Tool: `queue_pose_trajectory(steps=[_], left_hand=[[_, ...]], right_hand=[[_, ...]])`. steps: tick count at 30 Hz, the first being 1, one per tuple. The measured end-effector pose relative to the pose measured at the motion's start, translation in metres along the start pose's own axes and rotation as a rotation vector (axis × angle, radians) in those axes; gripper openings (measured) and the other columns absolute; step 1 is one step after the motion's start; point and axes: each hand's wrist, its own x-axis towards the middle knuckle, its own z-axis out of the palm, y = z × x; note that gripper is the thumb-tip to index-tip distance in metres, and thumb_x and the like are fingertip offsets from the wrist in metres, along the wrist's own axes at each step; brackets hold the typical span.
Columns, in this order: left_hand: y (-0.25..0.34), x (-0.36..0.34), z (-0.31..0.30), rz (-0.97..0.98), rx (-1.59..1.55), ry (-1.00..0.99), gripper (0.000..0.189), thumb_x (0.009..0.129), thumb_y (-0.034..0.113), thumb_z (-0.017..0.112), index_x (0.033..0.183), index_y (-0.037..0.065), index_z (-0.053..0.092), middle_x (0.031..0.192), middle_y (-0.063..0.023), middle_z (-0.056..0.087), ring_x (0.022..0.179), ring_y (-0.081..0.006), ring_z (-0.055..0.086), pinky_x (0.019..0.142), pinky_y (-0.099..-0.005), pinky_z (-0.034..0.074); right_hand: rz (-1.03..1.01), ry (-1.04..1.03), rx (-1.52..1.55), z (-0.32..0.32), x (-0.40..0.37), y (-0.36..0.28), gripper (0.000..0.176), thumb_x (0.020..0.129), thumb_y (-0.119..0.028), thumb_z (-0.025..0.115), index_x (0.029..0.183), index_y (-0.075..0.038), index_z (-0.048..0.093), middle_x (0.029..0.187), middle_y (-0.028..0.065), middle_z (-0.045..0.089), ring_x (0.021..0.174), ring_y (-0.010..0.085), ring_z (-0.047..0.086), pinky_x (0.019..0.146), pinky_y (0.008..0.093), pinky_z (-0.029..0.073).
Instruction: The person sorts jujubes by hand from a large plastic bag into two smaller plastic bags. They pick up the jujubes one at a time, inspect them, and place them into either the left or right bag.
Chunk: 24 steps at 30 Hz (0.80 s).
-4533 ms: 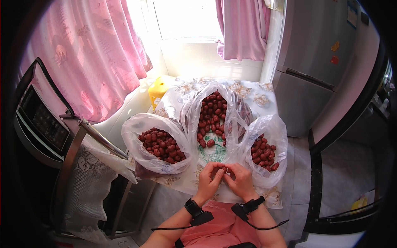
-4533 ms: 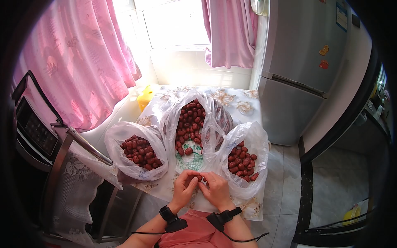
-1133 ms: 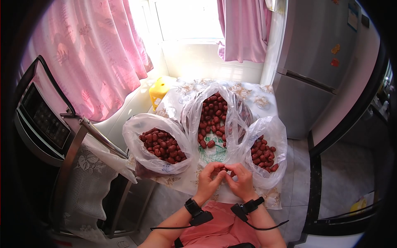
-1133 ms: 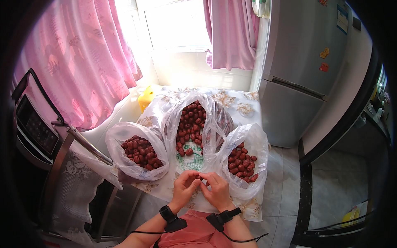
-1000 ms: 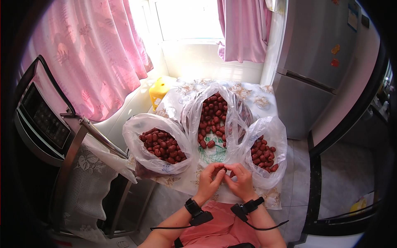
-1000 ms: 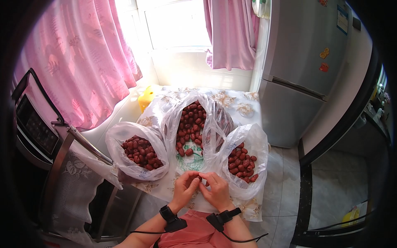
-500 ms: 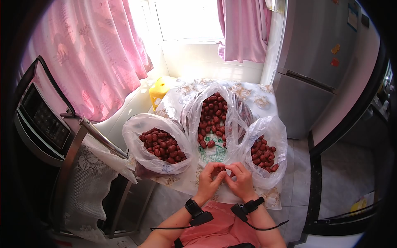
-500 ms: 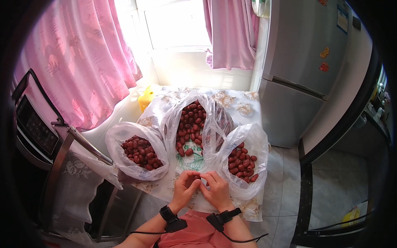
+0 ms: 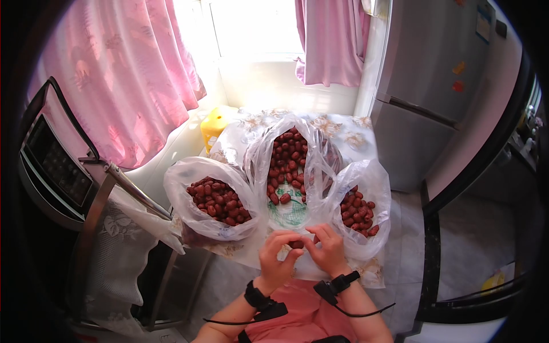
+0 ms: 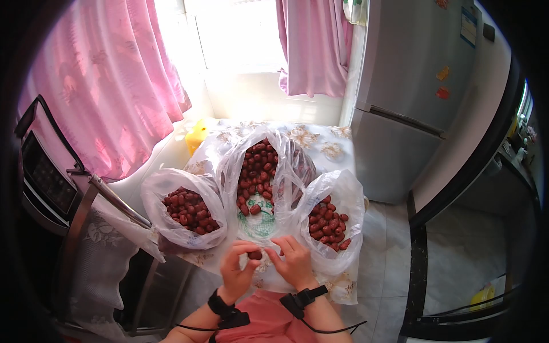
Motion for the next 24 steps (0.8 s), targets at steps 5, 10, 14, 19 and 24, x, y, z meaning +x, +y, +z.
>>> queue_pose_trajectory(steps=[5, 10, 14, 19, 24], left_hand=[[0.034, 0.064, -0.052, 0.292, 0.292, 0.156, 0.034, 0.076, 0.001, 0.085, 0.106, 0.004, 0.068, 0.100, -0.0123, 0.068, 0.084, -0.0260, 0.066, 0.072, -0.0345, 0.054], [-0.005, 0.089, -0.079, 0.229, 0.771, -0.066, 0.027, 0.078, 0.006, 0.078, 0.104, 0.007, 0.070, 0.100, -0.0075, 0.068, 0.100, -0.0296, 0.062, 0.092, -0.0427, 0.045], [-0.047, 0.063, -0.087, 0.105, 0.834, -0.202, 0.025, 0.079, 0.009, 0.075, 0.104, 0.010, 0.071, 0.101, -0.0066, 0.069, 0.105, -0.0299, 0.062, 0.097, -0.0445, 0.041], [-0.041, 0.061, -0.090, 0.065, 0.766, -0.133, 0.026, 0.081, 0.007, 0.073, 0.106, 0.008, 0.070, 0.101, -0.0089, 0.069, 0.100, -0.0322, 0.063, 0.091, -0.0435, 0.045], [-0.037, 0.080, -0.104, 0.086, 0.720, 0.091, 0.024, 0.084, 0.002, 0.071, 0.108, 0.005, 0.068, 0.104, -0.0126, 0.069, 0.094, -0.0361, 0.066, 0.082, -0.0438, 0.051]], right_hand=[[0.034, 0.012, -0.009, 0.004, 0.001, 0.000, 0.019, 0.090, -0.016, 0.077, 0.105, -0.007, 0.069, 0.093, 0.0073, 0.066, 0.062, 0.0221, 0.064, 0.059, 0.0351, 0.051], [0.040, 0.028, -0.006, 0.004, -0.001, 0.001, 0.017, 0.090, -0.014, 0.076, 0.104, -0.007, 0.070, 0.093, 0.0075, 0.066, 0.063, 0.0223, 0.065, 0.059, 0.0355, 0.051], [0.012, 0.026, -0.033, 0.004, -0.001, 0.003, 0.016, 0.090, -0.013, 0.075, 0.104, -0.007, 0.070, 0.093, 0.0075, 0.066, 0.063, 0.0226, 0.065, 0.060, 0.0360, 0.051], [0.055, 0.003, 0.000, 0.005, -0.002, 0.001, 0.016, 0.090, -0.013, 0.075, 0.105, -0.008, 0.070, 0.094, 0.0075, 0.066, 0.064, 0.0233, 0.066, 0.060, 0.0364, 0.052], [0.039, 0.018, -0.012, 0.004, -0.001, 0.003, 0.016, 0.090, -0.012, 0.075, 0.105, -0.007, 0.070, 0.094, 0.0075, 0.066, 0.064, 0.0230, 0.066, 0.060, 0.0359, 0.052]])
